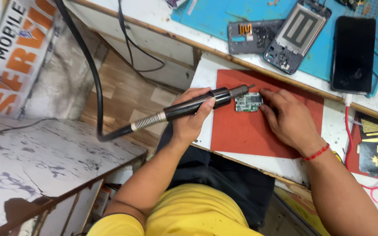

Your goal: The person uses a hot air gun to apply heat to a small green circuit board placed on a red mat. They hold the board steady with one hand while maneuvering the tool with the other, occasionally using a purple pen-like tool to adjust components on the board.

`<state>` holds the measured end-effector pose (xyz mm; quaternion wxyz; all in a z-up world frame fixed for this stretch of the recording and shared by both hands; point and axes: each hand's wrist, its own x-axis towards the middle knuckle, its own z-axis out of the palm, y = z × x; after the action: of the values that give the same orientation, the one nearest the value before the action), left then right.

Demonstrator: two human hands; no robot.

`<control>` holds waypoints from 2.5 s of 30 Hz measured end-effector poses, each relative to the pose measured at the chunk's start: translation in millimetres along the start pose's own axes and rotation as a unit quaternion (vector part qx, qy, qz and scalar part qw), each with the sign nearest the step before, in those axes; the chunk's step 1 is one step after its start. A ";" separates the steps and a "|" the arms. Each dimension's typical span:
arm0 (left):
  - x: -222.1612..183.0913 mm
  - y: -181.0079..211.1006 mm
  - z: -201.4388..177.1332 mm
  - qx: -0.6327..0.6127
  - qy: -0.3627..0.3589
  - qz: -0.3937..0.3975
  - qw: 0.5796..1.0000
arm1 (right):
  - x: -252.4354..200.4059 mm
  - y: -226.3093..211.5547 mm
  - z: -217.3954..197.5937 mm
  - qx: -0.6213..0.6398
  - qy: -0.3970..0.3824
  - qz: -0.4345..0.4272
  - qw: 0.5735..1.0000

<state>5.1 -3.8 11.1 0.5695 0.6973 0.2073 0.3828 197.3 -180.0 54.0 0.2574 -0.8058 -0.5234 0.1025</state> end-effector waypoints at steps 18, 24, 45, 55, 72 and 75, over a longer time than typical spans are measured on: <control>-2.2 0.1 -0.9 -0.038 -0.036 -0.039 0.998 | -0.9 0.0 0.3 0.006 -0.011 0.012 1.000; -1.8 -0.8 -1.2 -0.019 -0.039 -0.029 0.999 | -1.1 2.7 1.8 0.003 -0.005 0.004 1.000; -2.9 5.7 -8.3 -0.022 -0.079 0.012 0.997 | -3.4 4.6 0.8 -0.016 -0.001 -0.029 0.999; -1.0 -2.2 -3.0 -0.039 0.021 -0.031 0.999 | -6.5 8.5 0.9 -0.010 0.000 -0.038 0.999; -7.2 -5.4 -11.9 -0.073 -0.056 -0.005 0.996 | -13.5 22.2 6.4 -0.010 0.000 -0.071 0.997; -8.1 -5.1 -8.6 -0.042 -0.038 -0.018 0.998 | -11.9 21.2 5.2 -0.006 0.000 -0.074 0.997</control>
<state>-5.8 -2.8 4.3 0.6130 0.6825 0.1819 0.3539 206.7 -195.8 37.3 0.2596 -0.7666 -0.5819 0.0801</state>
